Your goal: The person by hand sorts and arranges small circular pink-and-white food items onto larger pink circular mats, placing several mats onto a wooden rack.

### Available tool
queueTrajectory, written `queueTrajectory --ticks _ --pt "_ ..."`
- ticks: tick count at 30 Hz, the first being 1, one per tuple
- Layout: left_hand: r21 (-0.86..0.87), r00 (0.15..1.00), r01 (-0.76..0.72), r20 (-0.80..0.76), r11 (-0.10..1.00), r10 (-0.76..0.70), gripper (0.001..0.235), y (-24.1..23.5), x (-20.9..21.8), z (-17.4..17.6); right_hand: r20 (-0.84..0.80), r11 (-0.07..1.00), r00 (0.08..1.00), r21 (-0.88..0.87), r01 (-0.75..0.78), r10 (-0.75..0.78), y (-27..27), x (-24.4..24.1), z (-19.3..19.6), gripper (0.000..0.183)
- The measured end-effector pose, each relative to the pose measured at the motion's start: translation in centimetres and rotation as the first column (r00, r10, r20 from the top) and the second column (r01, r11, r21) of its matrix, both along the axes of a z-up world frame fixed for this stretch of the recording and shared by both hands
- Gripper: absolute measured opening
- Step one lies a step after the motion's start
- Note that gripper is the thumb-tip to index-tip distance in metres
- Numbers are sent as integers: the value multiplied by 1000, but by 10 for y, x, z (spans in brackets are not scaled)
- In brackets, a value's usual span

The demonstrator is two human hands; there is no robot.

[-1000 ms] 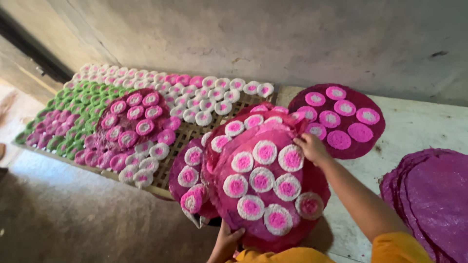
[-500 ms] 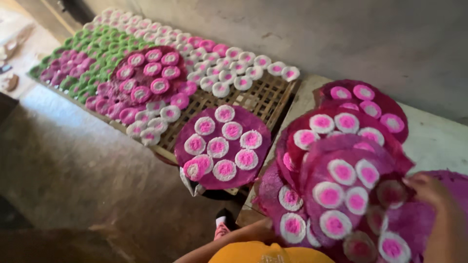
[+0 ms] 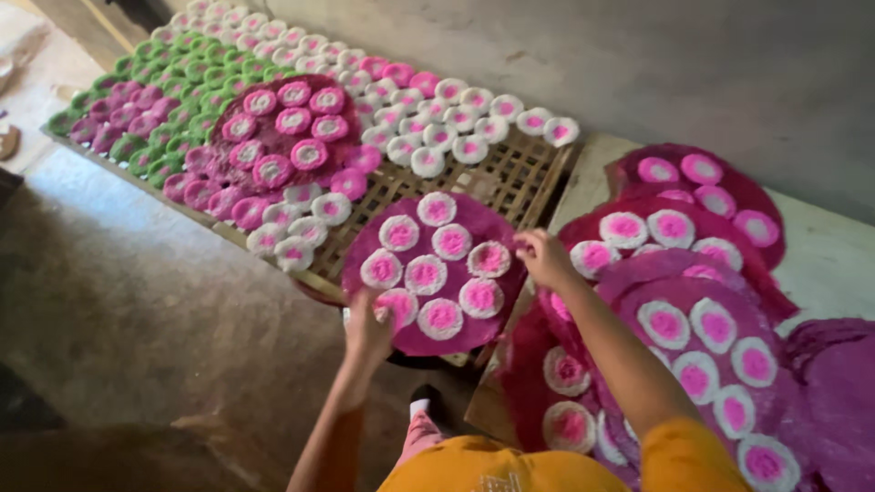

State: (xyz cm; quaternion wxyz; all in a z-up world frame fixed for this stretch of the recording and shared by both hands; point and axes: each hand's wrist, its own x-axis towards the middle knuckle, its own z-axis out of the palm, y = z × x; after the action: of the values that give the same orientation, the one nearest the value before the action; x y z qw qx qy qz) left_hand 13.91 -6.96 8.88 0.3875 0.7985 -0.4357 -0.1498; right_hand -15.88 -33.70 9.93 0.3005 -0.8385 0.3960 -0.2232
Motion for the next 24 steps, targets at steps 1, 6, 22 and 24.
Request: queueTrajectory --ticks 1,6,22,24 --pt "-53 970 -101 215 993 111 50 -3 23 5 -43 995 997 -75 61 -64 -8 17 -11 35" --pt "-41 968 -90 231 995 97 48 -11 66 12 -282 943 908 31 330 -309 -37 63 -48 38" --pt "-314 987 158 32 936 -156 31 -42 85 69 153 988 976 37 152 -156 16 93 120 18" --pt "-447 978 206 112 871 -175 41 -58 115 87 192 995 976 14 100 -101 18 109 133 18"
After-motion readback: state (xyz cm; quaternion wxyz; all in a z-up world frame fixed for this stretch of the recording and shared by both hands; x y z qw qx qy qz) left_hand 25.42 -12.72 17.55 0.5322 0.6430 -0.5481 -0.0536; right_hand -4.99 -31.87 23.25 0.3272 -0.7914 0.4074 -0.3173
